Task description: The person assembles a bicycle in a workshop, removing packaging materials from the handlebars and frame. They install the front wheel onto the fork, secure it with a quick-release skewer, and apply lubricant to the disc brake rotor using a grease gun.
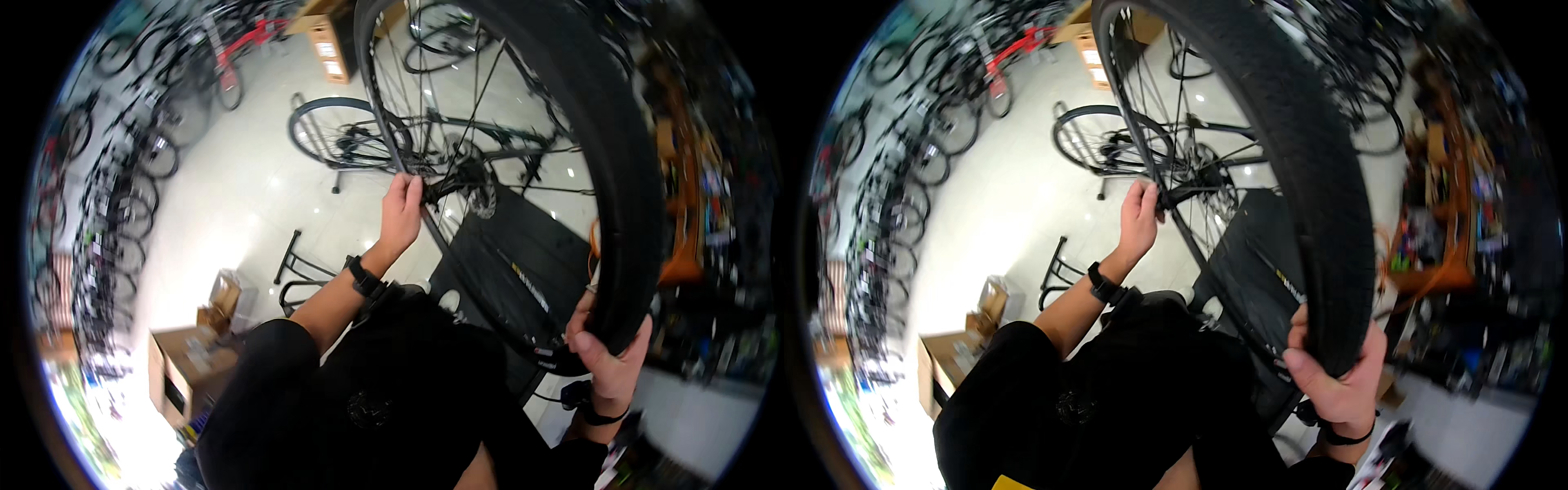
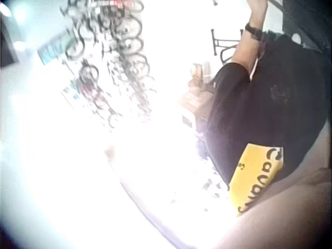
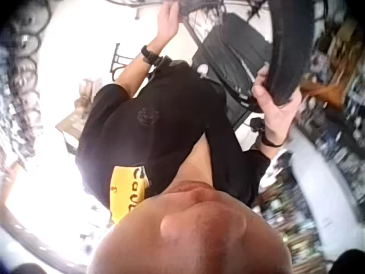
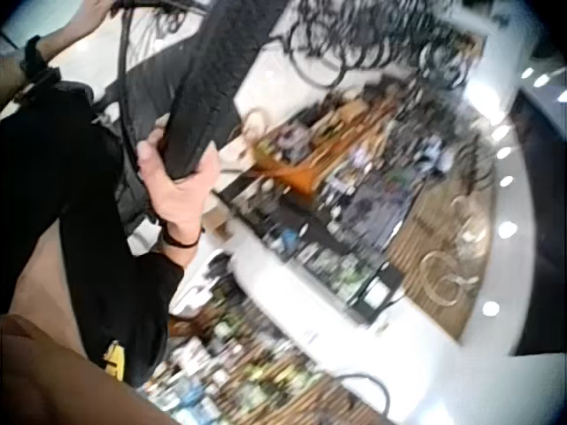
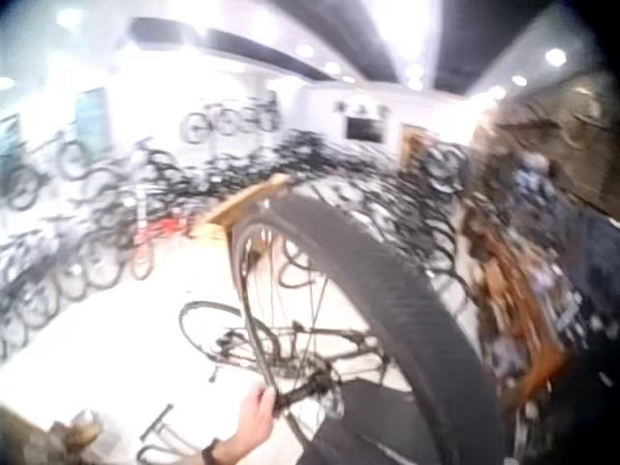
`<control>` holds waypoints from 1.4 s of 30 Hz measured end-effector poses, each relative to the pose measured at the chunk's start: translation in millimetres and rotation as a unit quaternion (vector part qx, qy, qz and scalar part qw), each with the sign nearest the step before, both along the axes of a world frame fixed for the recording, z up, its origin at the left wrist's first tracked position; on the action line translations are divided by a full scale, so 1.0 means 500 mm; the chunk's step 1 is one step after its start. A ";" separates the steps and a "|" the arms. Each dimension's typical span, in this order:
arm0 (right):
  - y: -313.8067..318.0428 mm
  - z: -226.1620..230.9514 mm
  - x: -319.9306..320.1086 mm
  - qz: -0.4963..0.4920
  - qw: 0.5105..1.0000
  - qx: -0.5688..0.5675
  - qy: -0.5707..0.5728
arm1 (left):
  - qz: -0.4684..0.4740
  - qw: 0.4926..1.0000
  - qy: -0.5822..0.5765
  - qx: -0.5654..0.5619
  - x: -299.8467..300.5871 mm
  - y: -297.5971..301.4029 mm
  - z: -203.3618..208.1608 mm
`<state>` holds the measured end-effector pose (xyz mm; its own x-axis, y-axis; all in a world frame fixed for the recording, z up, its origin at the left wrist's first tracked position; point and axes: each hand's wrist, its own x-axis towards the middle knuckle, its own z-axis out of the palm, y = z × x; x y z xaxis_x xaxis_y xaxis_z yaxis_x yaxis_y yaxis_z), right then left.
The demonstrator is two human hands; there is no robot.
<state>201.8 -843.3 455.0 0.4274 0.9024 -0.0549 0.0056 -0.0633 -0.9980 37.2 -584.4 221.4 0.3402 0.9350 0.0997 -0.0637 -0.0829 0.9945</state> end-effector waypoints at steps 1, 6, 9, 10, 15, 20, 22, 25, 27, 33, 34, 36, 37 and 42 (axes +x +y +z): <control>0.028 -0.003 0.017 0.062 0.998 0.016 -0.004 | 0.056 0.998 0.038 0.014 -0.023 0.003 -0.002; 0.211 0.001 -0.026 0.257 0.966 -0.016 0.012 | 0.250 0.960 0.119 -0.038 -0.169 -0.036 0.020; 0.329 0.000 -0.081 0.343 0.939 -0.022 0.005 | 0.308 0.946 0.093 -0.028 -0.252 -0.036 -0.023; 0.370 -0.001 -0.096 0.371 0.929 -0.020 0.000 | 0.327 0.940 0.093 -0.012 -0.275 -0.028 -0.031; 0.594 -0.020 -0.226 0.455 0.890 -0.021 -0.026 | 0.376 0.925 0.048 -0.035 -0.424 0.074 -0.084; 0.819 -0.017 -0.388 0.514 0.857 -0.034 -0.017 | 0.442 0.895 0.059 -0.005 -0.588 0.218 -0.089; 0.892 -0.007 -0.451 0.521 0.853 -0.028 0.005 | 0.461 0.886 0.048 -0.028 -0.634 0.276 -0.074; 0.995 0.004 -0.534 0.531 0.846 -0.022 -0.028 | 0.501 0.863 -0.038 -0.050 -0.700 0.353 -0.089; 1.060 0.004 -0.580 0.551 0.834 -0.021 -0.015 | 0.521 0.849 -0.055 -0.072 -0.742 0.403 -0.096; 1.223 -0.012 -0.708 0.570 0.820 -0.033 0.030 | 0.573 0.808 -0.105 -0.089 -0.850 0.561 -0.058; 1.251 -0.013 -0.732 0.590 0.807 -0.016 0.036 | 0.589 0.800 -0.087 -0.080 -0.873 0.591 -0.043; 1.300 -0.016 -0.785 0.604 0.796 0.016 0.042 | 0.605 0.794 -0.042 -0.043 -0.931 0.635 -0.040; 1.329 -0.018 -0.814 0.611 0.789 0.040 0.049 | 0.619 0.784 -0.027 -0.009 -0.949 0.663 -0.020; 1.491 -0.081 -1.008 0.630 0.763 0.121 0.079 | 0.538 0.831 0.045 0.137 -0.955 0.721 0.152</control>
